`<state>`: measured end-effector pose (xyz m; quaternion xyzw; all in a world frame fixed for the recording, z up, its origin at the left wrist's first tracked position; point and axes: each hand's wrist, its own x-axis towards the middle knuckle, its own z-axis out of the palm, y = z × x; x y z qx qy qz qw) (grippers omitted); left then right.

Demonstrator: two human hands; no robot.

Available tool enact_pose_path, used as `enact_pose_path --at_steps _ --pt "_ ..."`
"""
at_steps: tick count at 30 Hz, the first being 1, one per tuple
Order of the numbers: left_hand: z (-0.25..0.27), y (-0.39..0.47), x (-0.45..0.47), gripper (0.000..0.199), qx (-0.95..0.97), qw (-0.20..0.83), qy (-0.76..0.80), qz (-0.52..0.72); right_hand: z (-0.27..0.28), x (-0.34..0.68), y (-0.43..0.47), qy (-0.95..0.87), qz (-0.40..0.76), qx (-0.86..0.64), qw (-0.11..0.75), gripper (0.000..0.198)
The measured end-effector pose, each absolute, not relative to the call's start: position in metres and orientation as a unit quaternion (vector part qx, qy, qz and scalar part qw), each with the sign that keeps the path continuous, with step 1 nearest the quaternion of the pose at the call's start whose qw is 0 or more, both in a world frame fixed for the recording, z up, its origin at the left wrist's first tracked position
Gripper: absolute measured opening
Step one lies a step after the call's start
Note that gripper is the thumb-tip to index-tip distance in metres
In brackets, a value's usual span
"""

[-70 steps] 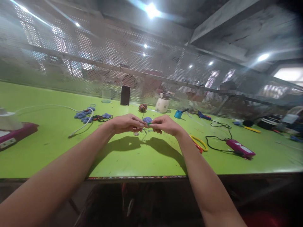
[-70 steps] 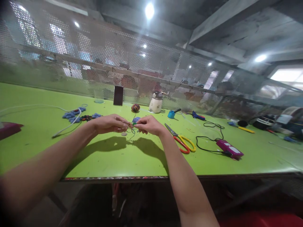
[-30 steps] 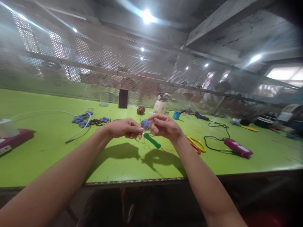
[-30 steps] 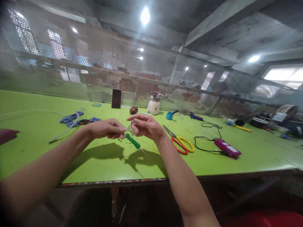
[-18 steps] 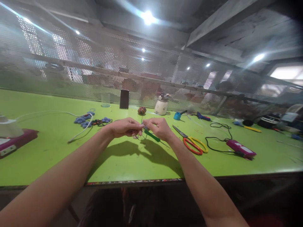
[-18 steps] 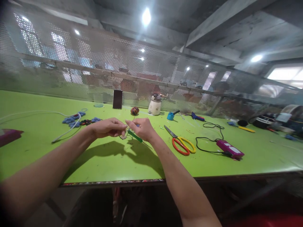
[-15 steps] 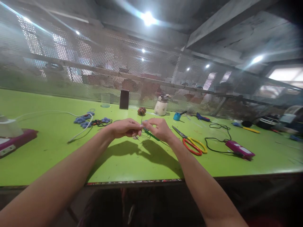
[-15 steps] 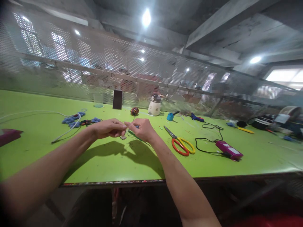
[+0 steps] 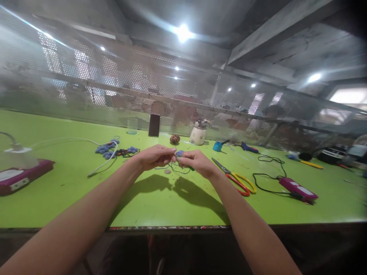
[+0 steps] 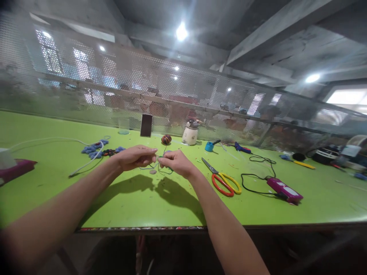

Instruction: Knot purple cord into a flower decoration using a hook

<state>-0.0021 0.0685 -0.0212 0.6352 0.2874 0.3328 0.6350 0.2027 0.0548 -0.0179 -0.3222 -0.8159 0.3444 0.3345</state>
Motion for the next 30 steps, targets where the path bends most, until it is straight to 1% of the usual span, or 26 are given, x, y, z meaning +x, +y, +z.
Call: enact_pose_path --at_steps 3,8,12,18,20,26,30 --pt "-0.022 0.069 -0.001 0.032 0.630 0.627 0.275 0.366 -0.021 0.198 0.055 -0.800 0.319 -0.351 0.368 0.032" --pt "-0.022 0.068 0.001 0.016 0.610 0.640 0.254 0.393 -0.020 0.189 0.050 -0.792 0.233 -0.389 0.409 0.033" --pt "-0.022 0.067 0.003 0.014 0.602 0.641 0.261 0.399 -0.021 0.186 0.048 -0.791 0.176 -0.399 0.429 0.032" --pt "-0.020 0.066 0.005 0.019 0.589 0.644 0.274 0.404 -0.022 0.187 0.048 -0.793 0.181 -0.395 0.427 0.031" --pt "-0.019 0.065 0.006 0.020 0.598 0.629 0.280 0.411 -0.021 0.188 0.048 -0.792 0.188 -0.398 0.423 0.031" --pt "-0.017 0.062 0.009 0.015 0.613 0.576 0.336 0.423 -0.024 0.189 0.054 -0.773 0.204 -0.426 0.423 0.031" --pt "-0.019 0.062 0.013 0.016 0.604 0.544 0.374 0.447 -0.026 0.188 0.058 -0.771 0.193 -0.444 0.414 0.030"
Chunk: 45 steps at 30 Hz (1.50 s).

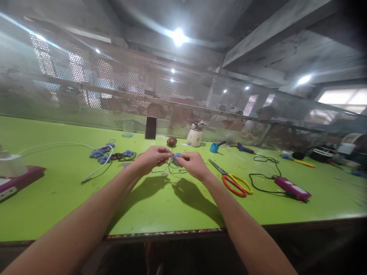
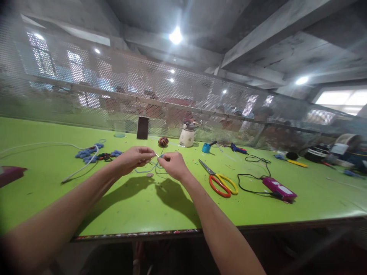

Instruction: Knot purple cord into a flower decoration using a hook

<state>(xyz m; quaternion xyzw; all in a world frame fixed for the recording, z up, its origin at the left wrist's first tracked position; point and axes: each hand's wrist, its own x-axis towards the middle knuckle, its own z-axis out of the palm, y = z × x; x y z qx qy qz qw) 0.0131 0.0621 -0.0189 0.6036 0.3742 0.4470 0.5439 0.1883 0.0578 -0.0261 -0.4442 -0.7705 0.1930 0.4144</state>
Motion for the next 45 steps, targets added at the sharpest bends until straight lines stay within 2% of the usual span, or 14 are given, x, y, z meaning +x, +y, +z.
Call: enact_pose_path --at_steps 7,13,18,23,28,31,34,39,45 --pt "-0.025 0.068 0.014 0.020 0.635 0.489 0.401 0.445 -0.027 0.186 0.056 -0.762 0.191 -0.464 0.409 0.031" --pt "-0.021 0.063 0.014 0.023 0.675 0.455 0.410 0.411 -0.028 0.187 0.057 -0.786 0.123 -0.482 0.368 0.033" --pt "-0.021 0.063 0.013 0.023 0.659 0.484 0.409 0.406 -0.026 0.189 0.055 -0.809 0.110 -0.461 0.347 0.035" --pt "-0.026 0.068 0.009 0.020 0.641 0.538 0.371 0.402 -0.021 0.194 0.054 -0.830 0.150 -0.413 0.343 0.050" --pt "-0.027 0.069 0.008 0.018 0.644 0.551 0.361 0.390 -0.018 0.199 0.057 -0.834 -0.011 -0.397 0.383 0.054" --pt "-0.025 0.067 0.008 0.016 0.653 0.550 0.365 0.372 -0.016 0.199 0.056 -0.835 -0.043 -0.369 0.405 0.052" --pt "-0.023 0.064 0.009 0.015 0.665 0.552 0.366 0.345 -0.015 0.197 0.053 -0.843 -0.025 -0.332 0.422 0.051" --pt "-0.025 0.062 0.013 0.012 0.683 0.563 0.344 0.313 -0.021 0.187 0.056 -0.869 0.023 -0.285 0.404 0.054" --pt "-0.022 0.057 0.016 0.014 0.686 0.563 0.340 0.310 -0.031 0.195 0.074 -0.795 0.273 -0.351 0.413 0.062"
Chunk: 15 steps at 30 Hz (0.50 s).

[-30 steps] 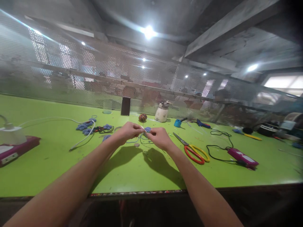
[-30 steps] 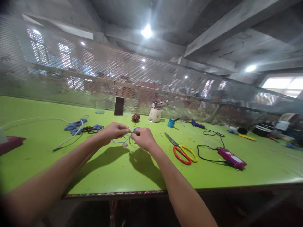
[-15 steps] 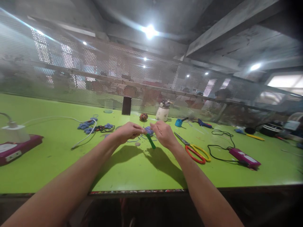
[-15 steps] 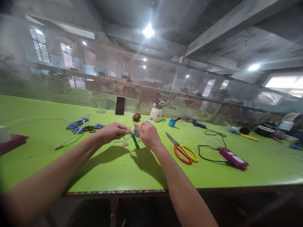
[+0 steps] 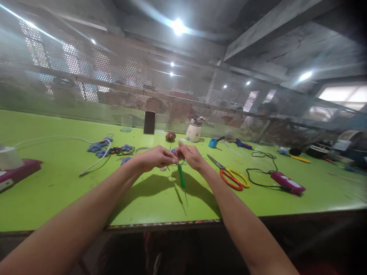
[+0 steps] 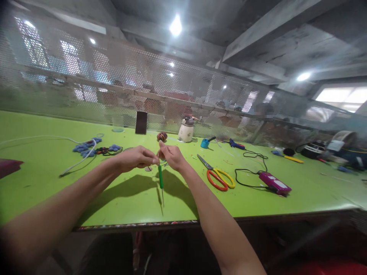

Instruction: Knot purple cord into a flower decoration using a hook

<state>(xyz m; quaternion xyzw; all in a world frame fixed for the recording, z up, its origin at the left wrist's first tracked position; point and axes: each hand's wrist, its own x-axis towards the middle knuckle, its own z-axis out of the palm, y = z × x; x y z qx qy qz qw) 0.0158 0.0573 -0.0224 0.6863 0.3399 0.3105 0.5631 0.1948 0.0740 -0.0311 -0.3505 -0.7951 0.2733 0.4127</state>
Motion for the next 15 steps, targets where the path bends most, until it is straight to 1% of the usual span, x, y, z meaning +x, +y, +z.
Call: enact_pose_path --at_steps 2,4,7,9,11,13,15 --pt "-0.019 0.057 0.014 0.016 0.668 0.571 0.342 0.332 -0.031 0.199 0.076 -0.785 0.284 -0.363 0.414 0.061" --pt "-0.015 0.058 0.009 0.018 0.646 0.581 0.334 0.366 -0.031 0.201 0.075 -0.808 0.240 -0.355 0.404 0.053" --pt "-0.010 0.062 0.001 0.021 0.620 0.582 0.316 0.422 -0.032 0.196 0.067 -0.848 0.101 -0.316 0.413 0.033" --pt "-0.008 0.065 -0.003 0.021 0.606 0.571 0.317 0.455 -0.033 0.189 0.061 -0.853 0.005 -0.292 0.432 0.029" --pt "-0.008 0.067 -0.004 0.020 0.600 0.551 0.325 0.480 -0.035 0.182 0.055 -0.845 -0.055 -0.282 0.452 0.029" --pt "-0.008 0.067 -0.003 0.019 0.609 0.530 0.336 0.485 -0.037 0.177 0.050 -0.829 -0.068 -0.285 0.476 0.027" --pt "-0.008 0.065 -0.001 0.018 0.620 0.517 0.341 0.481 -0.039 0.174 0.048 -0.814 -0.047 -0.293 0.500 0.029"
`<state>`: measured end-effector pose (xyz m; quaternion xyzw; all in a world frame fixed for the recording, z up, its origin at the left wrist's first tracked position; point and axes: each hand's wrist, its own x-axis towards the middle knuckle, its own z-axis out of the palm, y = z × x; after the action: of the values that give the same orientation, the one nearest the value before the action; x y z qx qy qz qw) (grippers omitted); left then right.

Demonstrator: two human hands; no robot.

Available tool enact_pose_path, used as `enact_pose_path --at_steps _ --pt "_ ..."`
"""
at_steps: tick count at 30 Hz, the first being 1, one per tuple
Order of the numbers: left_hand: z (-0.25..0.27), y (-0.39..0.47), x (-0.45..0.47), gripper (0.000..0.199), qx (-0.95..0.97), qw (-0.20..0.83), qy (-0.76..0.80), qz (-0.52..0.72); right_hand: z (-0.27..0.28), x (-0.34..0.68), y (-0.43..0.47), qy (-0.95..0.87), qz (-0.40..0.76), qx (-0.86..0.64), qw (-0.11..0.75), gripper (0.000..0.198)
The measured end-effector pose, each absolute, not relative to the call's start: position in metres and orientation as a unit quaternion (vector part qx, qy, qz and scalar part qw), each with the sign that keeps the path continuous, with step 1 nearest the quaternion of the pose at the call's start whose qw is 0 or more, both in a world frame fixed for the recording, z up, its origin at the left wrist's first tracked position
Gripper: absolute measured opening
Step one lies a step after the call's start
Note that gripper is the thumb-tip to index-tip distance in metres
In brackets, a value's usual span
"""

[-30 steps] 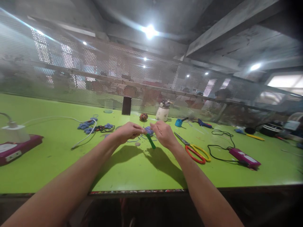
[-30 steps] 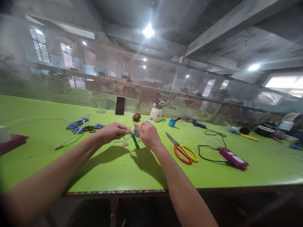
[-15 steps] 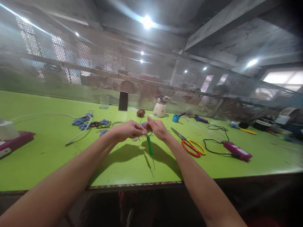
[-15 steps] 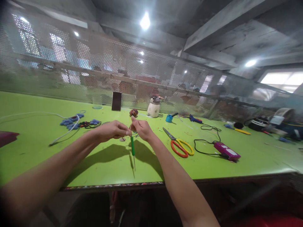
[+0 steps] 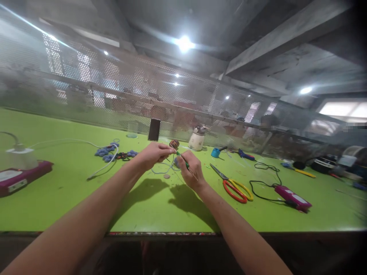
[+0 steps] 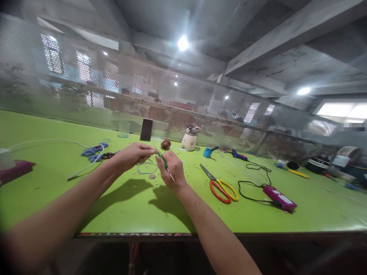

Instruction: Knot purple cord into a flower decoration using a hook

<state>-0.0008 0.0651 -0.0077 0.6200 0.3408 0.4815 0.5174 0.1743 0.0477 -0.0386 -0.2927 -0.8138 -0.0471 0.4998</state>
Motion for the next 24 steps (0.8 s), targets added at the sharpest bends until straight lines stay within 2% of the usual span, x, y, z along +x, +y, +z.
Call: enact_pose_path --at_steps 8,18,24 --pt "0.004 0.054 -0.002 0.017 0.688 0.433 0.371 0.450 -0.025 0.181 0.041 -0.779 0.063 -0.278 0.559 0.035" --pt "0.018 0.044 -0.015 0.012 0.659 0.560 0.283 0.414 -0.004 0.195 0.029 -0.800 0.109 -0.193 0.557 0.029" --pt "0.021 0.040 -0.018 0.013 0.664 0.575 0.269 0.395 0.006 0.205 0.022 -0.822 0.114 -0.172 0.531 0.024"
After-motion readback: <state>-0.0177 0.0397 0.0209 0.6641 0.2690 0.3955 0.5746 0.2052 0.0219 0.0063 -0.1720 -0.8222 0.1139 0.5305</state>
